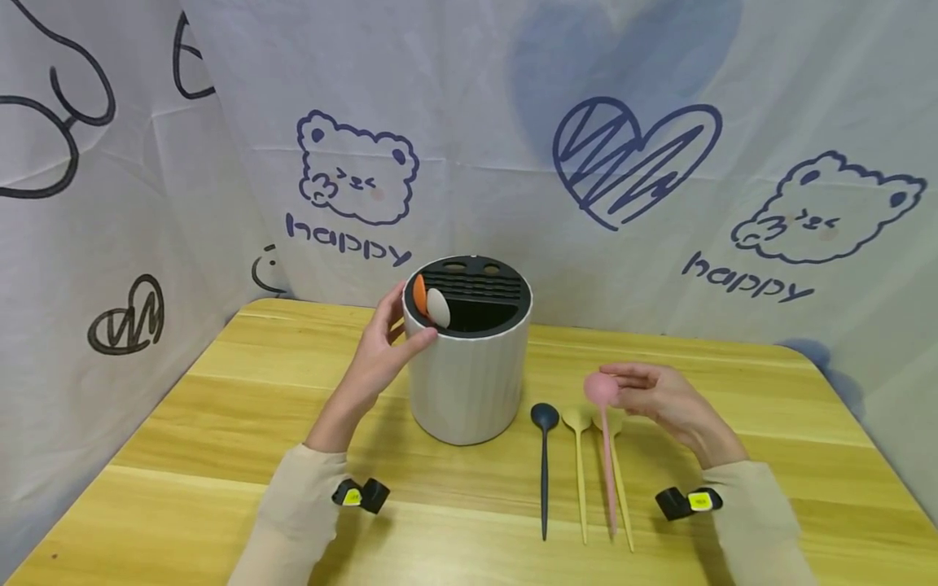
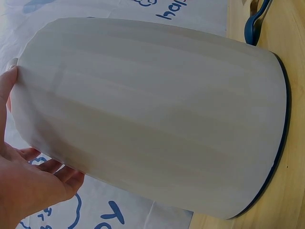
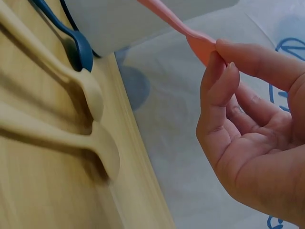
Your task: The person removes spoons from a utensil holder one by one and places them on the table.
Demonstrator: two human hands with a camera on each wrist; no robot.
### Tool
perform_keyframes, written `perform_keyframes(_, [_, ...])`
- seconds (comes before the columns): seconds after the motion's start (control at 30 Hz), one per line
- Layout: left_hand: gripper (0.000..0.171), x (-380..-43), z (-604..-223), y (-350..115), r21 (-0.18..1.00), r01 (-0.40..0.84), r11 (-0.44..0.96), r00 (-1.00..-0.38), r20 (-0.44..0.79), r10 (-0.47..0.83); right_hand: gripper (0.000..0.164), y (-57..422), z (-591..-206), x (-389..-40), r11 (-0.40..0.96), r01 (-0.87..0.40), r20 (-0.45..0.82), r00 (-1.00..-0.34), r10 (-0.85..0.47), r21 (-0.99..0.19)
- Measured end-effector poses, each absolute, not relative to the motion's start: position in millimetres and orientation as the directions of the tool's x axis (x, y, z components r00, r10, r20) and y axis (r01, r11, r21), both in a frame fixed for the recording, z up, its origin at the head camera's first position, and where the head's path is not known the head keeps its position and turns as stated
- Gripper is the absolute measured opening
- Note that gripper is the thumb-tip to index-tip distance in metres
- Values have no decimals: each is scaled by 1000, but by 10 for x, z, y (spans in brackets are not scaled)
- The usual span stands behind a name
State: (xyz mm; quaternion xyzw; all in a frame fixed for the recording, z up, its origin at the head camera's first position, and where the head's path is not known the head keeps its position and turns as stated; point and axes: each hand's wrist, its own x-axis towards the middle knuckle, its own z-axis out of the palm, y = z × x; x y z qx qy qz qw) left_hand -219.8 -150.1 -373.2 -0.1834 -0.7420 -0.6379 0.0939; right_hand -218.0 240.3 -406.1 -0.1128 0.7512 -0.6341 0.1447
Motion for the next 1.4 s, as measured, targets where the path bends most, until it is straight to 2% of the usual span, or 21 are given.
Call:
perform_keyframes(0.4, [81,-2203,-3748,-1510,911,398,111,-912,379,158,56,2619,-4135,-2218,188,34,-101,-927,-361,-982])
perform_keyframes(0.63, [81,-2195,-3746,-1507,912,396,106,-912,379,155,59,2776,-4178,-2247,245,16,-114,-913,-393,-970])
perform_keyframes(1.03, [81,-2198,-3739,-1504,912,397,101,-911,379,161,61,2957,-4276,-2257,265,52,-153,-915,-374,-963])
perform_keyframes(1.4, [80,-2206,-3746,-1501,911,399,104,-911,381,158,61,3053,-4354,-2290,235,137,-219,-903,-369,-962])
